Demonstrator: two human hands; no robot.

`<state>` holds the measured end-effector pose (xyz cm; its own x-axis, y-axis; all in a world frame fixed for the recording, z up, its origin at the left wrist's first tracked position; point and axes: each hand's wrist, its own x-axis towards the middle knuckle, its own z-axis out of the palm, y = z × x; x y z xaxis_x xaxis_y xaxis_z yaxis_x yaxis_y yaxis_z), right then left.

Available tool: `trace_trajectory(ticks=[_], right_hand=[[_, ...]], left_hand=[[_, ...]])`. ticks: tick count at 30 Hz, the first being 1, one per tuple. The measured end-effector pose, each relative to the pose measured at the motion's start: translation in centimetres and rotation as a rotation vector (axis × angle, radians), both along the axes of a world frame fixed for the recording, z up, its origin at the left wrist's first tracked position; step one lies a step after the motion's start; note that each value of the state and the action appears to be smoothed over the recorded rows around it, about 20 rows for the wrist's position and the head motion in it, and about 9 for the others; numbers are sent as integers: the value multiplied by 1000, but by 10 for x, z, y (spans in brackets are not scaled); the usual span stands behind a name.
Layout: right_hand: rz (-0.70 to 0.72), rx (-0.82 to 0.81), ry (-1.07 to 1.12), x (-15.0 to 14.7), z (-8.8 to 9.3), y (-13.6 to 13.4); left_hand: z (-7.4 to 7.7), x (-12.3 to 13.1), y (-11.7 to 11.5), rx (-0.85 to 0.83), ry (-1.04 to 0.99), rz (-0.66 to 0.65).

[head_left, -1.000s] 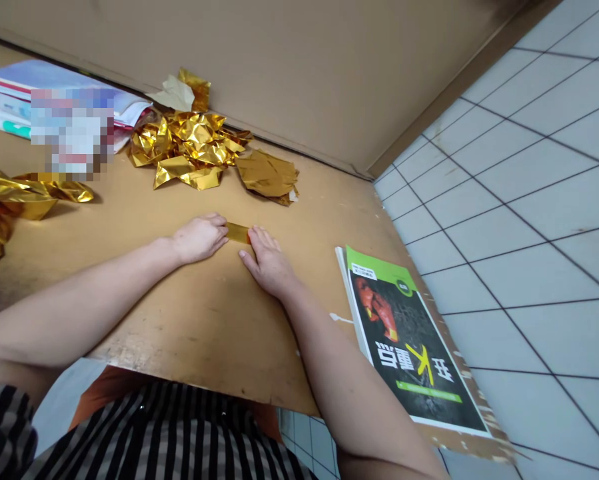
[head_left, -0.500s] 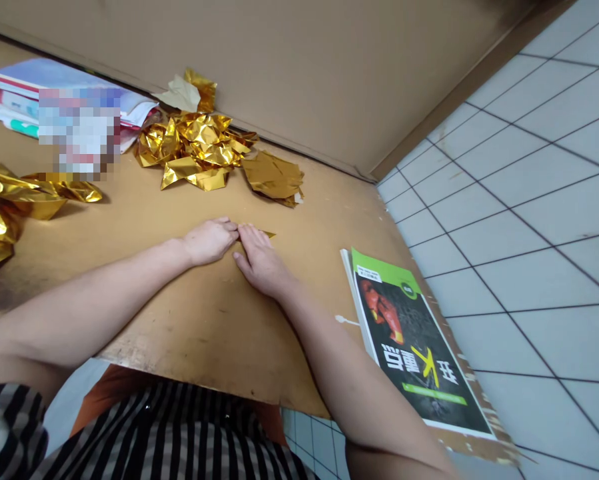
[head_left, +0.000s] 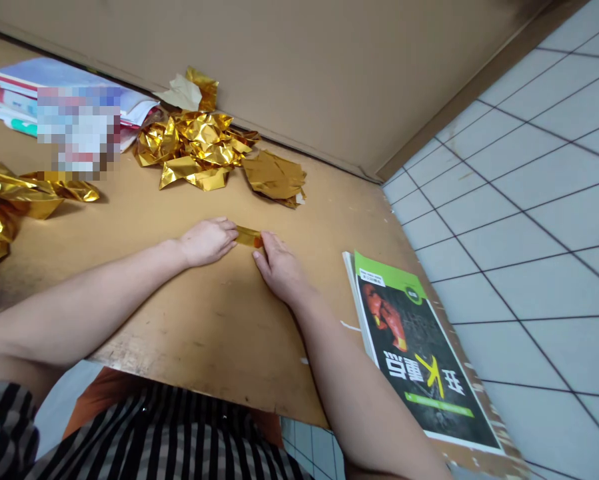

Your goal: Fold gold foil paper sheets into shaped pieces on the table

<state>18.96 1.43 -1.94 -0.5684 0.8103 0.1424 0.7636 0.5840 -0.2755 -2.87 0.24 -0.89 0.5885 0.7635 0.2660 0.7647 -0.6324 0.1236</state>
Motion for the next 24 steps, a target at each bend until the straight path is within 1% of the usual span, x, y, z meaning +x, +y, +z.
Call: trace_trajectory(ticks=[3,7,10,13,17,24], right_hand=[[-9,5,-22,-4,0,-2],[-26,-1,-27,-7,0,-3],[-47,-26,-46,-8,2,-5],[-59,-54,-71,-11,7,-7],[-76,-79,-82,-12,12,-9],[-48,-43,-17,-7,6,-6]], left_hand=[[-3,9,1,-33,-18,6],[-7,25,2,-166,28,-53],[-8,28,2,-227,45,-60],[-8,23,1,-224,44,-41],[-4,9,-1,-220,56,0],[6,-14,1,-125,-11,1]])
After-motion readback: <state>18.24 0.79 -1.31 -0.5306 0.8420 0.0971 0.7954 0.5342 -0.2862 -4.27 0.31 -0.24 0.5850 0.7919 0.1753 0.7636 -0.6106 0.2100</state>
